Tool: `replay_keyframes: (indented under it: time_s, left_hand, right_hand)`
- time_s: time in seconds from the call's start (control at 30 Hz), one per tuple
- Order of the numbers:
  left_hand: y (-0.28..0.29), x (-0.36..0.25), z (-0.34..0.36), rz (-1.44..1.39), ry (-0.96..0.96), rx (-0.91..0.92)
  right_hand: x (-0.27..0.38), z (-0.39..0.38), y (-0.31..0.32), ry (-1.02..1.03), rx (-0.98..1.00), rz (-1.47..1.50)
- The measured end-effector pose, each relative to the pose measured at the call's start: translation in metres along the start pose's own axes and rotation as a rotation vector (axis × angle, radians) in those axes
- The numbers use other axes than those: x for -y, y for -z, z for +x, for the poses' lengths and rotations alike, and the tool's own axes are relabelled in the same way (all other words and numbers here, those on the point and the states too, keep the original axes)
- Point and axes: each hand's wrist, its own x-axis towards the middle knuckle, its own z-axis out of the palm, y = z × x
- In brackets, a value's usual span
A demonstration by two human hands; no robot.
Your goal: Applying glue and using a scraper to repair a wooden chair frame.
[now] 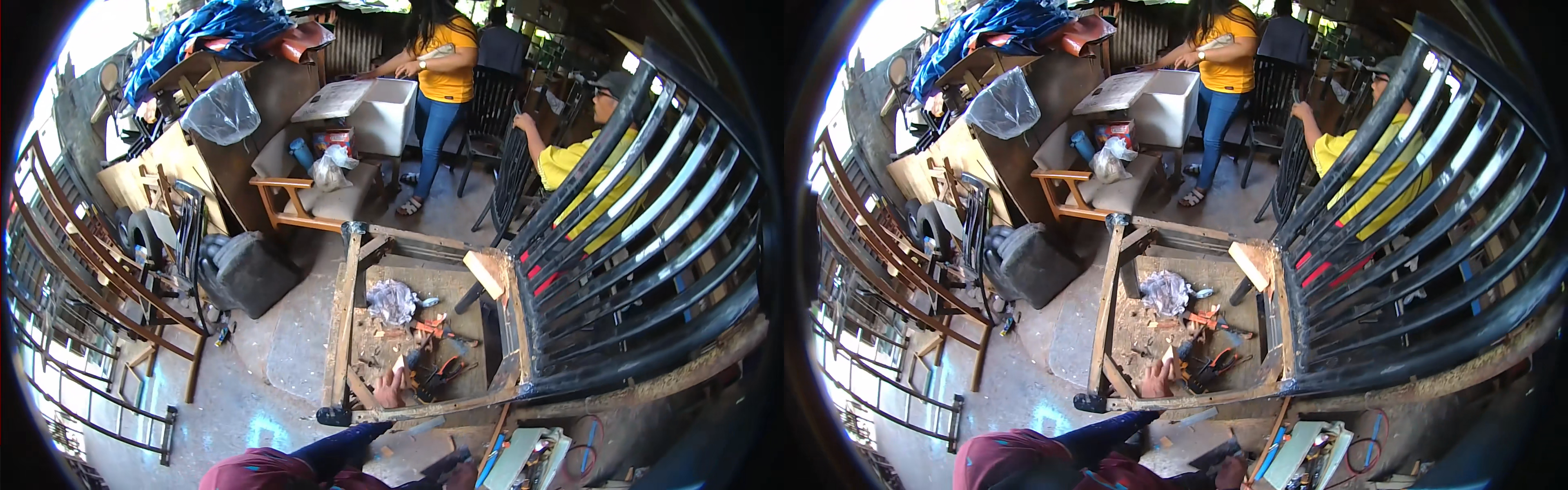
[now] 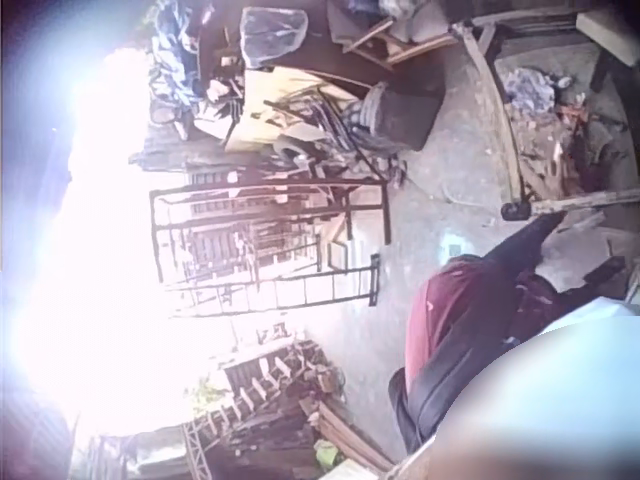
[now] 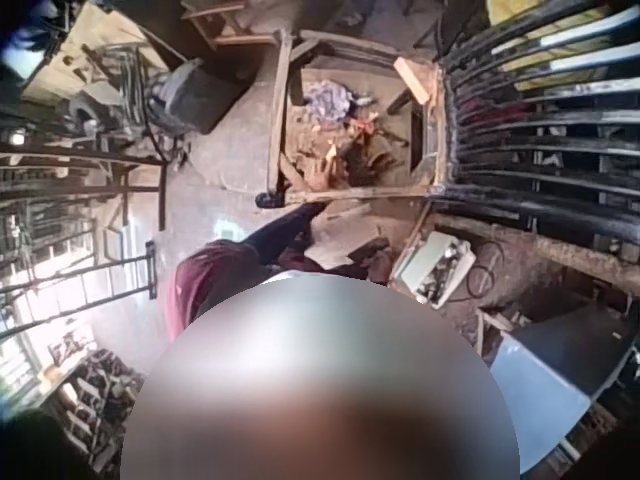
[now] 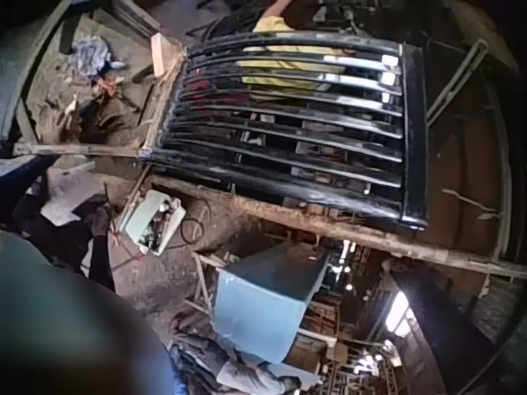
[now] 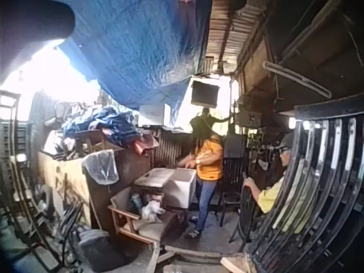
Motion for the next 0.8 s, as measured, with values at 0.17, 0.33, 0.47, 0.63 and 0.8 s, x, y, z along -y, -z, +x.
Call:
replay_keyframes:
  time_s: [0.17,0.33,0.47,0.63,0.8]
  left_hand:
    - [-0.029,-0.022,0.056,-0.029,-0.045,-0.289]
    - [-0.078,-0.030,0.079,-0.086,-0.219,-0.114]
    - [-0.101,-0.033,0.076,0.186,-0.241,0.055]
    - [-0.086,-0.002,0.039,0.134,-0.466,0.357]
    - [-0.106,0.045,0.020,0.467,-0.710,0.260]
  right_hand:
    - [0.022,-0.096,0.093,0.490,0.084,-0.700]
    - [0.024,-0.157,0.204,0.134,-0.516,-0.318]
    - [0.026,-0.184,0.274,0.155,-0.532,-0.192]
    - [0.037,-0.202,0.274,0.206,-0.458,-0.305]
    - [0.044,-0.202,0.203,0.263,-0.415,-0.379]
